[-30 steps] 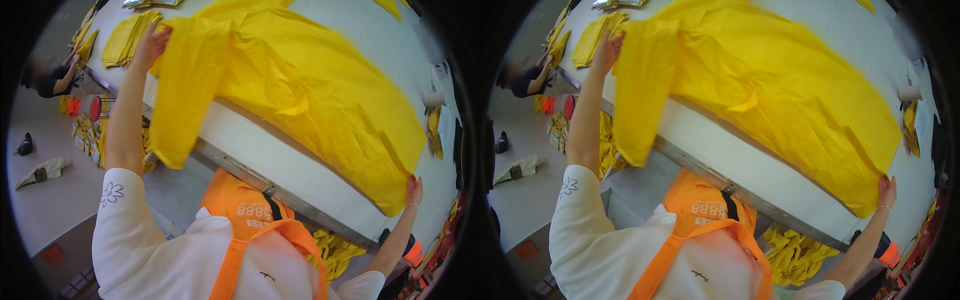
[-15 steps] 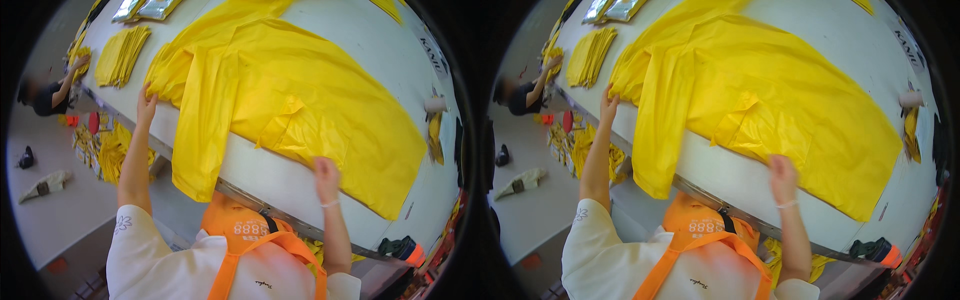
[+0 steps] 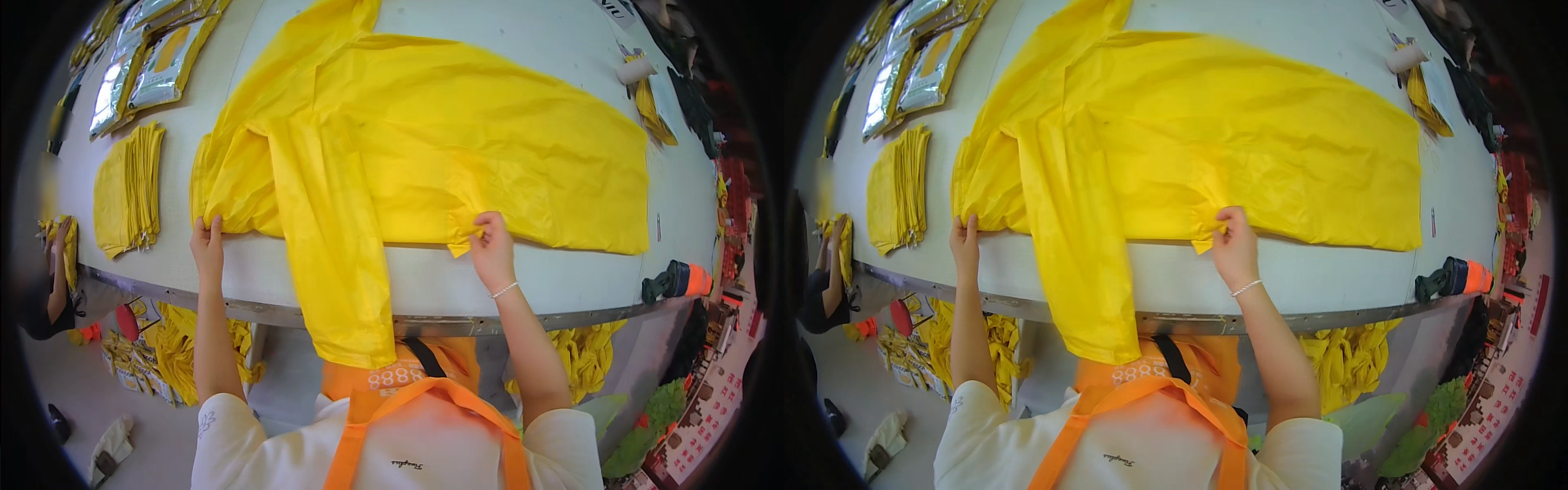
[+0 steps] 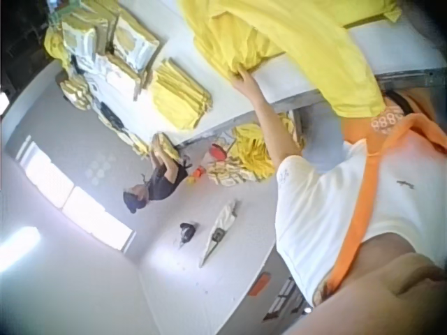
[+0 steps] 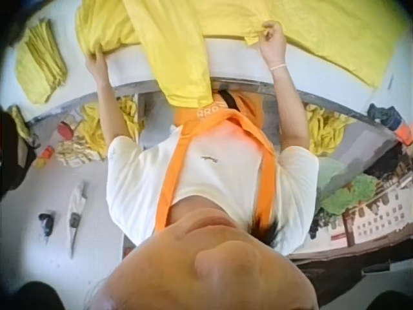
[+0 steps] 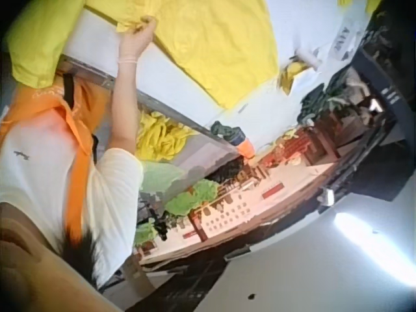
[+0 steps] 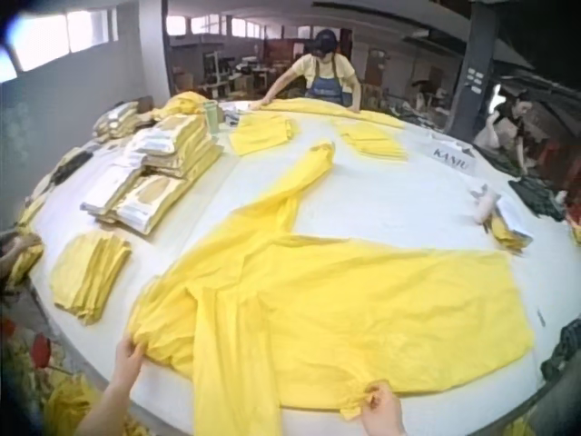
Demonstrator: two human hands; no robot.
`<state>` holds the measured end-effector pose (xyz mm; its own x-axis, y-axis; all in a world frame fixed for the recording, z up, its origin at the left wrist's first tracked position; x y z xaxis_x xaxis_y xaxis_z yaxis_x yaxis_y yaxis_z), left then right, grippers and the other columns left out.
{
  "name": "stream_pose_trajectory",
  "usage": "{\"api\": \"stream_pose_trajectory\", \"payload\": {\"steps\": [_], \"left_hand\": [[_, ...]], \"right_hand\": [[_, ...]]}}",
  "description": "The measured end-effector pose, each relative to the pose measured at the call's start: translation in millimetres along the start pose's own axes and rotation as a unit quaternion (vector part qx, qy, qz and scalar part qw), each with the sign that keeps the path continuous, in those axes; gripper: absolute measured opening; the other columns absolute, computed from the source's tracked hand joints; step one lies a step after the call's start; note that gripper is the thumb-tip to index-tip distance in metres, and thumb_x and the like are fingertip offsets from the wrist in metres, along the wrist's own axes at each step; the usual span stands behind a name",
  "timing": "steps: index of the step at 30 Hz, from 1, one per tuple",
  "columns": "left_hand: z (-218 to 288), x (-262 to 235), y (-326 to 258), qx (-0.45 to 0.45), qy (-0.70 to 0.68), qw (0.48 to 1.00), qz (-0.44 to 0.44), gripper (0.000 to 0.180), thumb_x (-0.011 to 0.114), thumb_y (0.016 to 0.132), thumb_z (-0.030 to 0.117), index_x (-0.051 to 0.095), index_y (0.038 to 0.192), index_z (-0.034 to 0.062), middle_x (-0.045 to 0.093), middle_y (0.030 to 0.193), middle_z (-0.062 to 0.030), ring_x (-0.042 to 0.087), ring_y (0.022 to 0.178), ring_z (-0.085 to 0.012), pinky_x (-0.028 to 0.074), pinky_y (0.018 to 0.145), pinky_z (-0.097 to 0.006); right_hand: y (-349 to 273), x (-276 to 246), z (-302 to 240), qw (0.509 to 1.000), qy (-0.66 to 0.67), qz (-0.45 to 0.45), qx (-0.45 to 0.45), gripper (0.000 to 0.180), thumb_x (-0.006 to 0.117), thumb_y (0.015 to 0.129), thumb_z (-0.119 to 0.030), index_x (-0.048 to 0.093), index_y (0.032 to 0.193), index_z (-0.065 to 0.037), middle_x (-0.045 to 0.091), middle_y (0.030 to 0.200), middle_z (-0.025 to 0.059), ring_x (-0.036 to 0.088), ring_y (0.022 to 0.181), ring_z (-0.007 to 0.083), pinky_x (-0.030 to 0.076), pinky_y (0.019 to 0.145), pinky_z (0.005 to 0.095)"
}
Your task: The person folds a yellow raincoat on a table, smoothing the fabric and aligning the edges. They use scissors to snip small threads and then fold the coat into a compact rectangle before placing it aside.
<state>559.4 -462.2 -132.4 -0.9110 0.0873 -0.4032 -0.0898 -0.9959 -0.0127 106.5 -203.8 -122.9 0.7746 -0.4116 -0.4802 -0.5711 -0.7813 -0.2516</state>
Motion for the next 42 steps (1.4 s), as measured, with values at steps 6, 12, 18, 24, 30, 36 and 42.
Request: {"api": "stream_pose_trajectory", "payload": {"steps": [6,12,18,24,30,36,42], "left_hand": [[6.1,-14.1,5.0,-0.001,0.018,0.999,0.041,0.023,0.058,0.091,0.018,0.048,0.078,0.0030,0.043,0.066,0.0056,0.034,0.059,-0.0021,0.029,0.051,-0.019],[-11.1,-28.6,24.0,0.026,-0.001,1.000,-0.004,0.019,0.049,0.095,0.018,0.044,0.085,0.0027,0.039,0.065,0.0036,0.032,0.059,-0.0047,0.029,0.051,-0.022],[-19.0,-26.3,20.3,0.073,0.142,0.987,-0.021,0.016,0.043,0.093,0.013,0.041,0.083,0.0002,0.039,0.070,-0.0011,0.035,0.066,-0.0090,0.034,0.056,-0.026],[-5.9,-31.6,18.2,0.005,-0.024,0.999,0.031,0.013,0.039,0.091,0.008,0.043,0.082,0.0002,0.043,0.075,-0.0018,0.038,0.068,-0.0101,0.036,0.061,-0.025],[-16.4,-37.0,3.7,0.087,0.103,0.991,0.028,0.014,0.044,0.090,0.009,0.044,0.080,-0.0007,0.042,0.071,-0.0065,0.039,0.066,-0.0142,0.036,0.058,-0.028],[-4.4,-29.4,11.3,0.085,0.371,0.924,0.037,0.027,0.054,0.090,0.023,0.045,0.076,0.0010,0.050,0.070,-0.0171,0.048,0.064,-0.0350,0.042,0.059,-0.039],[-28.7,-32.2,12.2,0.063,0.429,0.898,0.076,0.030,0.057,0.089,0.027,0.048,0.074,0.0021,0.052,0.070,-0.0186,0.053,0.068,-0.0367,0.042,0.058,-0.042]], "right_hand": [[-18.0,32.8,7.8,0.781,0.574,0.184,0.164,0.040,0.049,0.076,0.015,0.040,0.110,-0.004,0.056,0.103,0.0103,0.055,0.093,0.0181,0.045,0.081,0.0277],[-19.4,21.1,17.8,0.939,0.289,0.176,0.058,0.037,0.054,0.077,0.012,0.044,0.110,-0.001,0.058,0.099,0.0074,0.055,0.090,0.0146,0.045,0.080,0.0249],[-26.0,34.4,42.4,0.971,0.185,0.082,0.125,0.009,0.061,0.076,0.007,0.058,0.080,0.000,0.061,0.077,-0.0010,0.054,0.068,0.0061,0.043,0.065,0.0198],[-18.1,-9.0,41.8,0.992,-0.075,0.098,0.002,0.011,0.057,0.077,0.006,0.057,0.069,-0.001,0.059,0.074,0.0045,0.055,0.066,0.0145,0.044,0.061,0.0248],[-1.6,-47.9,2.0,0.957,-0.185,0.209,-0.076,0.012,0.056,0.081,-0.003,0.057,0.092,-0.007,0.057,0.091,0.0130,0.054,0.083,0.0283,0.045,0.073,0.0360],[32.4,-13.1,10.9,0.848,-0.507,0.005,0.152,0.071,0.041,0.090,-0.052,0.015,0.146,-0.017,0.009,0.151,0.0150,0.012,0.137,0.0409,0.017,0.101,0.0676],[-15.5,-21.3,78.8,0.845,-0.500,0.154,0.110,0.066,0.040,0.091,-0.049,0.018,0.146,-0.018,0.008,0.152,0.0149,0.005,0.139,0.0379,0.011,0.103,0.0658]]}}
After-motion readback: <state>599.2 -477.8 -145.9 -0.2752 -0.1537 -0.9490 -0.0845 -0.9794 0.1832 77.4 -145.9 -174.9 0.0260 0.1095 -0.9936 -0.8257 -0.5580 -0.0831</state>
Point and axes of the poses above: each hand's wrist, its own y-axis towards the middle knuckle, its own x-axis out of the palm, z = x × y, the point moved 5 cm from there along y, towards the middle knuckle
